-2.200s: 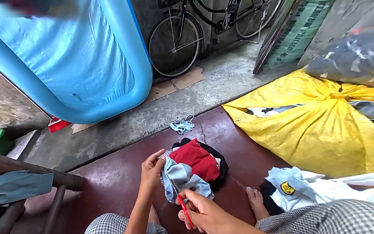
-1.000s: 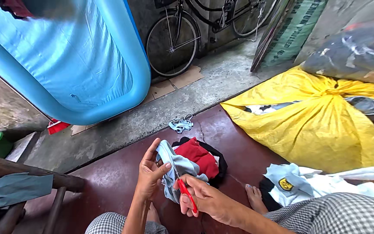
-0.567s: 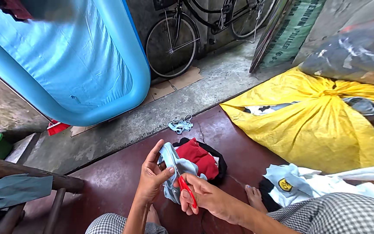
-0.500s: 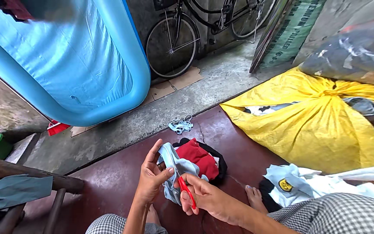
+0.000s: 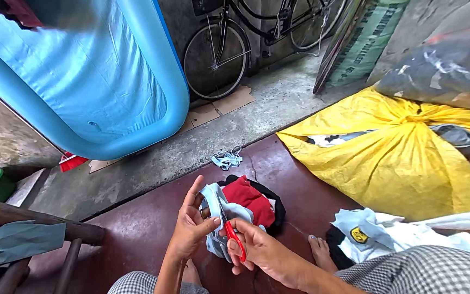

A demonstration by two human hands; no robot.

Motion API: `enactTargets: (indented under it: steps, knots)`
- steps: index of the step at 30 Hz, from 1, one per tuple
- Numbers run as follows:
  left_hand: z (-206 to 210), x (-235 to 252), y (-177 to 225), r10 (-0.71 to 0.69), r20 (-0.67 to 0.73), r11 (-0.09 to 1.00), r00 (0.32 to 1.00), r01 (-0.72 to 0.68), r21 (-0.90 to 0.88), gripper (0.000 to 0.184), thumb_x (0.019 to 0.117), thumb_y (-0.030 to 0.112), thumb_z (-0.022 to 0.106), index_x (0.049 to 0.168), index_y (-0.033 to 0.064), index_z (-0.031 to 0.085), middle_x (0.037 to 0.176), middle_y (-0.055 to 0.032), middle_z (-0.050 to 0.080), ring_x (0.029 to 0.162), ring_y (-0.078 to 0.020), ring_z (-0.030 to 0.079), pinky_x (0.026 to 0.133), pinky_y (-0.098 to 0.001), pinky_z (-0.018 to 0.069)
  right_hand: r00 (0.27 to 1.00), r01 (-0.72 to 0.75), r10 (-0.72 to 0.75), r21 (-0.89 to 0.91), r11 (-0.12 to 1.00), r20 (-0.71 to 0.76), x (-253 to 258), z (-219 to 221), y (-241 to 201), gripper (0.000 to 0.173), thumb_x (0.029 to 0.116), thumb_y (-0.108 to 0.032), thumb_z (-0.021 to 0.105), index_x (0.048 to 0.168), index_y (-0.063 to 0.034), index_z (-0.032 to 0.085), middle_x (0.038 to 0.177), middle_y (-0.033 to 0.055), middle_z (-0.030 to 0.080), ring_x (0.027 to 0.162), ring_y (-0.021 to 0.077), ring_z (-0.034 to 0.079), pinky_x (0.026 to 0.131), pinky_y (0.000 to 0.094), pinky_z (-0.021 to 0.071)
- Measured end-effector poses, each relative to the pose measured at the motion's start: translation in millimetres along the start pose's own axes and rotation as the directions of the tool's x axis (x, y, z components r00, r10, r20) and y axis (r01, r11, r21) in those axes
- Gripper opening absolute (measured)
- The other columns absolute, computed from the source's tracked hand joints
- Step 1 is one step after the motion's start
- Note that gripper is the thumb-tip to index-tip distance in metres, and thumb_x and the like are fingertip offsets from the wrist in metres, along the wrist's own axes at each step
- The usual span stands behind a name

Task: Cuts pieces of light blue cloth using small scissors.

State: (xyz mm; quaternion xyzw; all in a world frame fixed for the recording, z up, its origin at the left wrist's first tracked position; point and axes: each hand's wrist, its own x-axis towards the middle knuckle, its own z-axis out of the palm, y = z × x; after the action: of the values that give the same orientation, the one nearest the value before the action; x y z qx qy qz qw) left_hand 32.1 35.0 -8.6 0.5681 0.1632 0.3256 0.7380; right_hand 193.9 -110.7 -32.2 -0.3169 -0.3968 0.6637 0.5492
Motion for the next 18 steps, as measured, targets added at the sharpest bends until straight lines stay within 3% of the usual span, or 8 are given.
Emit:
enactTargets:
  steps: [8, 11, 18]
  knots:
    - [-0.6, -2.2, -1.3, -0.04, 0.067, 0.998, 0.997, 0.037, 0.044, 0.108, 0.0775, -0.009, 0.079, 0.164, 0.0207, 0.021, 0.149, -0.0185, 0.048, 0.121, -0.0326, 0.062, 0.098, -0.0485, 0.0572, 1.0, -0.002, 0.004, -0.079, 0.997, 0.017, 0.9, -8.7, -1.9, 0.033, 0.1031, -0.03, 0.058, 0.127, -0.0089, 0.049, 0.093, 0.0043, 0.067, 0.083, 0.016, 0.068, 0.074, 0.0329, 0.0581]
    - [-0.2, -1.8, -4.3, -0.04, 0.064, 0.998, 0.997, 0.038, 0.042, 0.109, 0.0775, -0.008, 0.08, 0.164, 0.0215, 0.021, 0.149, -0.0187, 0.048, 0.121, -0.033, 0.062, 0.098, -0.0488, 0.0572, 1.0, -0.007, 0.007, -0.066, 0.998, 0.009, 2.3, -10.5, -1.1, 0.031, 0.1039, -0.027, 0.056, 0.127, -0.0082, 0.048, 0.092, 0.0055, 0.066, 0.081, 0.0167, 0.068, 0.074, 0.0335, 0.0584]
    - [-2.4, -0.4, -6.6, -0.055, 0.089, 0.998, 0.995, 0.053, 0.024, 0.111, 0.0782, -0.008, 0.08, 0.165, 0.0226, 0.017, 0.144, -0.022, 0.05, 0.114, -0.0362, 0.066, 0.095, -0.0512, 0.0586, 0.998, -0.016, 0.012, -0.064, 0.998, -0.062, 2.6, -9.3, -0.3, 0.031, 0.1003, -0.021, 0.064, 0.126, -0.008, 0.053, 0.087, 0.0031, 0.065, 0.072, 0.0129, 0.065, 0.068, 0.0297, 0.0573]
